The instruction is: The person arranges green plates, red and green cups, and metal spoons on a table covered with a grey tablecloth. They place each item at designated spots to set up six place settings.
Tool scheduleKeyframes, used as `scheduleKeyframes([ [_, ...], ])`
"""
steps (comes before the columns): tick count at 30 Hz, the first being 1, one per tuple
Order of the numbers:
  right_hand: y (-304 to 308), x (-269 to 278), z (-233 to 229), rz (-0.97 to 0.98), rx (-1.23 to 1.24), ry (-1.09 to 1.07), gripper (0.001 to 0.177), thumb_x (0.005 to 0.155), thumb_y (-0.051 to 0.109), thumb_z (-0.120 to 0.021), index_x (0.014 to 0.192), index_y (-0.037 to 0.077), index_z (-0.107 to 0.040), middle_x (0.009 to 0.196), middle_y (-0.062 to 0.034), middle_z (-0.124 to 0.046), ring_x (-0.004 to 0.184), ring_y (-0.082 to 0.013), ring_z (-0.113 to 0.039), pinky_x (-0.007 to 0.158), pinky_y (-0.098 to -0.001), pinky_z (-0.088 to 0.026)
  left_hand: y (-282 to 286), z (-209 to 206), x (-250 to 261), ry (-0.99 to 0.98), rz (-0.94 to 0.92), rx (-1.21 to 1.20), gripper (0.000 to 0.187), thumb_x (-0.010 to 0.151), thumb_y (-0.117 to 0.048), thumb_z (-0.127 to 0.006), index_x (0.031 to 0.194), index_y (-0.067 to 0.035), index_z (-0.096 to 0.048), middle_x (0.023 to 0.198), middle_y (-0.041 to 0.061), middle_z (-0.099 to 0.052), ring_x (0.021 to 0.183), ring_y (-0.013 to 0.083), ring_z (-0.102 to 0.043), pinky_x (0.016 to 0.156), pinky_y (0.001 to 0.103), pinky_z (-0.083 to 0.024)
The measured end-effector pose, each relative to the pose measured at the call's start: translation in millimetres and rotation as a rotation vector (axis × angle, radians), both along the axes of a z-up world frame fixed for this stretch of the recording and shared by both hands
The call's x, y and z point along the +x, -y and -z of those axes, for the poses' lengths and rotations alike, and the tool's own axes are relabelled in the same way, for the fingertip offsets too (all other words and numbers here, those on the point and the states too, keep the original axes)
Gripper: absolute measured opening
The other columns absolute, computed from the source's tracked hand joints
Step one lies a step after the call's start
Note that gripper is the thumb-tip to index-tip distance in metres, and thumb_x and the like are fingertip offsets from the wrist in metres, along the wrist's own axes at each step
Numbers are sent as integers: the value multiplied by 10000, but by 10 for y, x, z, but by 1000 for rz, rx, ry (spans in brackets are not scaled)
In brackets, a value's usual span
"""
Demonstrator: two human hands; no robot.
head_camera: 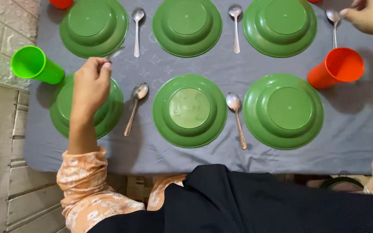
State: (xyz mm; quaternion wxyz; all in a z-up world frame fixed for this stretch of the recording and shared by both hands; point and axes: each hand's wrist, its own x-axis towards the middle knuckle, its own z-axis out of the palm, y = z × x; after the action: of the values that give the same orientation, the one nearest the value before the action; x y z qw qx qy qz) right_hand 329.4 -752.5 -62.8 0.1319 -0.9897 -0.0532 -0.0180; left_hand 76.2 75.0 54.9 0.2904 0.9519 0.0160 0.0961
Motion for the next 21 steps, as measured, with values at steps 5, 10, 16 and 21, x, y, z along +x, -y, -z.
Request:
scheduleKeyframes([
  [5,-684,-207,-477,125,-233,-288,572,1129,553,-653,1118,14,-844,1058,-281,-803,957,-464,-710,731,-533,-501,341,68,-52,-158,13,-178,208,1058,-219,-513,1104,-81,-661,954,95,-692,856,243,-609,745,407,-432],
  [10,-1412,-1182,-1179,-30,40,-16,319,1220,366,-706,1205,53,-763,1116,-151,-754,1028,-325,-681,809,-478,-477,805,61,-87,-345,54,-820,114,970,-170,-645,1057,-129,-706,914,-41,-668,846,65,-581,815,218,-453],
  [16,-2137,-2426,-1580,-418,-33,263,378,1118,280,-745,1263,-67,-720,1225,-223,-712,1152,-367,-669,1031,-448,-501,1547,-51,-62,-522,220,-869,125,893,-273,-767,971,-191,-714,923,-44,-770,825,89,-722,690,232,-476],
  [21,-2423,-2937,-1578,-153,-208,477,792,900,337,-983,1427,-145,-642,1463,-346,-503,1325,-505,-550,1045,-577,-485,1621,90,100,-285,519,-592,61,1005,-203,-616,955,-170,-610,877,-41,-658,809,87,-588,748,286,-478],
])
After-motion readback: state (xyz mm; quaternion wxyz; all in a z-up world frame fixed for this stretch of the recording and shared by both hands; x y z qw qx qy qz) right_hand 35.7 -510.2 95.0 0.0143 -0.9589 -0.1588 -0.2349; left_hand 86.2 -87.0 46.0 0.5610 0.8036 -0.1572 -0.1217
